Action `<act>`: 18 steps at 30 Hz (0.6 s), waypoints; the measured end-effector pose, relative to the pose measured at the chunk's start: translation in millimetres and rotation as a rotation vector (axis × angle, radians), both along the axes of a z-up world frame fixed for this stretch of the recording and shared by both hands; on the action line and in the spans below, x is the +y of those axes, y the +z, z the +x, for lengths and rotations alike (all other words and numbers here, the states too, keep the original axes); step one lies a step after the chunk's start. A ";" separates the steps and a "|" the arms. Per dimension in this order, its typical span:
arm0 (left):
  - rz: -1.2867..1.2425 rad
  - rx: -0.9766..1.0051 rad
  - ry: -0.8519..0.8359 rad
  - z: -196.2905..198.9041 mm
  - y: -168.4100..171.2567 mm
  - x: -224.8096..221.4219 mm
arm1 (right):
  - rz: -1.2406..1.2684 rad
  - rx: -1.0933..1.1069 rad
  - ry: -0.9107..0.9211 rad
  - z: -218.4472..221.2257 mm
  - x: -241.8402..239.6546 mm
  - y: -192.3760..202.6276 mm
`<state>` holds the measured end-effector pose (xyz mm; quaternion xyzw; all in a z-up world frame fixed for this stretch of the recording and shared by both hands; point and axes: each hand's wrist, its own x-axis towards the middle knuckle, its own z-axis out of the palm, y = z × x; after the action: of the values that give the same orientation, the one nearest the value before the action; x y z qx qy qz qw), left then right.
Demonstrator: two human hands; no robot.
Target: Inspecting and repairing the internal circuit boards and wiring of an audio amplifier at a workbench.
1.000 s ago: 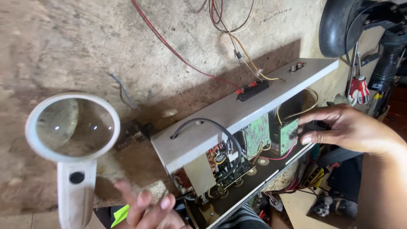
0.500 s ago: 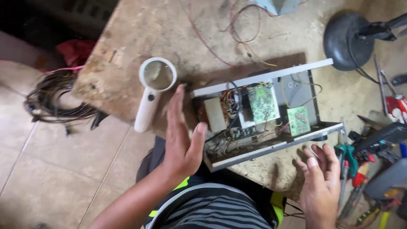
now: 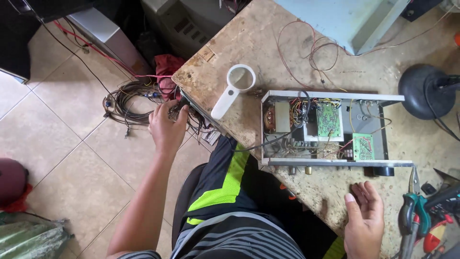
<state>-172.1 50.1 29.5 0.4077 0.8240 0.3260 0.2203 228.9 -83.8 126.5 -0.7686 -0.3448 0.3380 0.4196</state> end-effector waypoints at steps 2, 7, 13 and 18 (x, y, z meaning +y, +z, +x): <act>0.014 0.022 -0.008 -10.8 -22.1 11.2 | -0.023 0.004 -0.011 -5.1 2.2 8.0; -0.002 -0.123 -0.022 -17.9 -18.2 23.7 | -0.067 0.006 -0.044 -14.5 5.3 16.4; -0.166 0.174 -0.089 -61.6 -30.2 -20.7 | -0.027 0.044 -0.066 0.9 0.4 0.9; 0.134 0.190 -0.058 -95.0 -8.2 -44.9 | 0.065 0.035 -0.113 6.0 5.1 -14.3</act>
<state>-267.1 5.2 21.4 0.4743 0.8052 0.3340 0.1228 235.0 -78.7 112.2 -0.7670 -0.3040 0.3157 0.4686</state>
